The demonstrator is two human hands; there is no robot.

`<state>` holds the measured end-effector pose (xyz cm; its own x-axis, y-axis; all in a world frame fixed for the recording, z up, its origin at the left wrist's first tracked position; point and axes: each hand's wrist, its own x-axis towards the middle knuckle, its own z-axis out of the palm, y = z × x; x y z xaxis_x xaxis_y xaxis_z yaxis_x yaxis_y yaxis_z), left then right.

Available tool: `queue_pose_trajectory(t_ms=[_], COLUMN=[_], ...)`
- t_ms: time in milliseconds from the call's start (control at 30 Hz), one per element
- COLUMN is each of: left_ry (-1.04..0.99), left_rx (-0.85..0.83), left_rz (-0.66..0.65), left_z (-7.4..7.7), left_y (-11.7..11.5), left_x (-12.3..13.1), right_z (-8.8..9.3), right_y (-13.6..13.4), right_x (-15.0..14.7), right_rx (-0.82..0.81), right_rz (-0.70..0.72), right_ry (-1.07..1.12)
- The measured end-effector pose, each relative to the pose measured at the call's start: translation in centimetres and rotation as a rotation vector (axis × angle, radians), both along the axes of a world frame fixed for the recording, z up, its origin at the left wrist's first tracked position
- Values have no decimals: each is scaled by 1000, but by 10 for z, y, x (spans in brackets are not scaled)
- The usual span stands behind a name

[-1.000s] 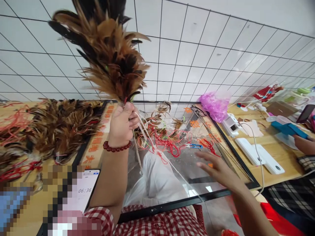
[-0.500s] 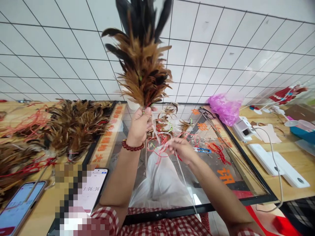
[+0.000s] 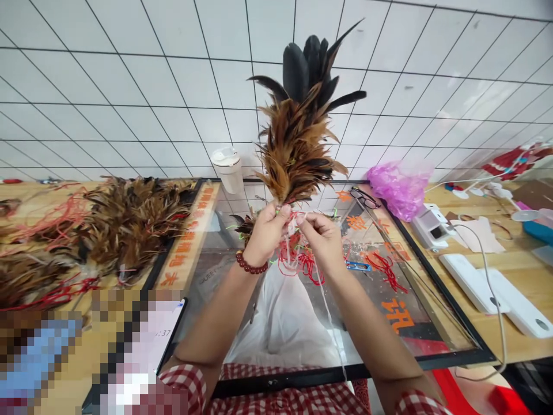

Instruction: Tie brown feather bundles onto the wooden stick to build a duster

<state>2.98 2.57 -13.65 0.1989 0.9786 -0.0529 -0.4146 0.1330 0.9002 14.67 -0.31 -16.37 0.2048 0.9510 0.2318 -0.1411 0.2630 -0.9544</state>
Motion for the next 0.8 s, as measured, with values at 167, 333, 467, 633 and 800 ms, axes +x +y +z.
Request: queue_pose_trajectory(t_ms=[167, 333, 467, 633, 800], left_ry=[-41, -101, -44, -32, -76], left_rx=[-10, -2, -33, -10, 0], left_rz=[-94, -77, -142, -28, 34], left_z=[7, 10, 1, 4, 24], left_y=[3, 3, 2, 5, 11], left_x=[-10, -11, 0, -7, -41], right_z=[5, 1, 0, 9, 18], right_y=[6, 15, 15, 17, 23], right_x=[17, 12, -6, 12, 56], right_rx=[-93, -91, -54, -129, -112], right_rz=[-24, -39, 1, 22, -49], right_ry=[247, 254, 230, 383, 448])
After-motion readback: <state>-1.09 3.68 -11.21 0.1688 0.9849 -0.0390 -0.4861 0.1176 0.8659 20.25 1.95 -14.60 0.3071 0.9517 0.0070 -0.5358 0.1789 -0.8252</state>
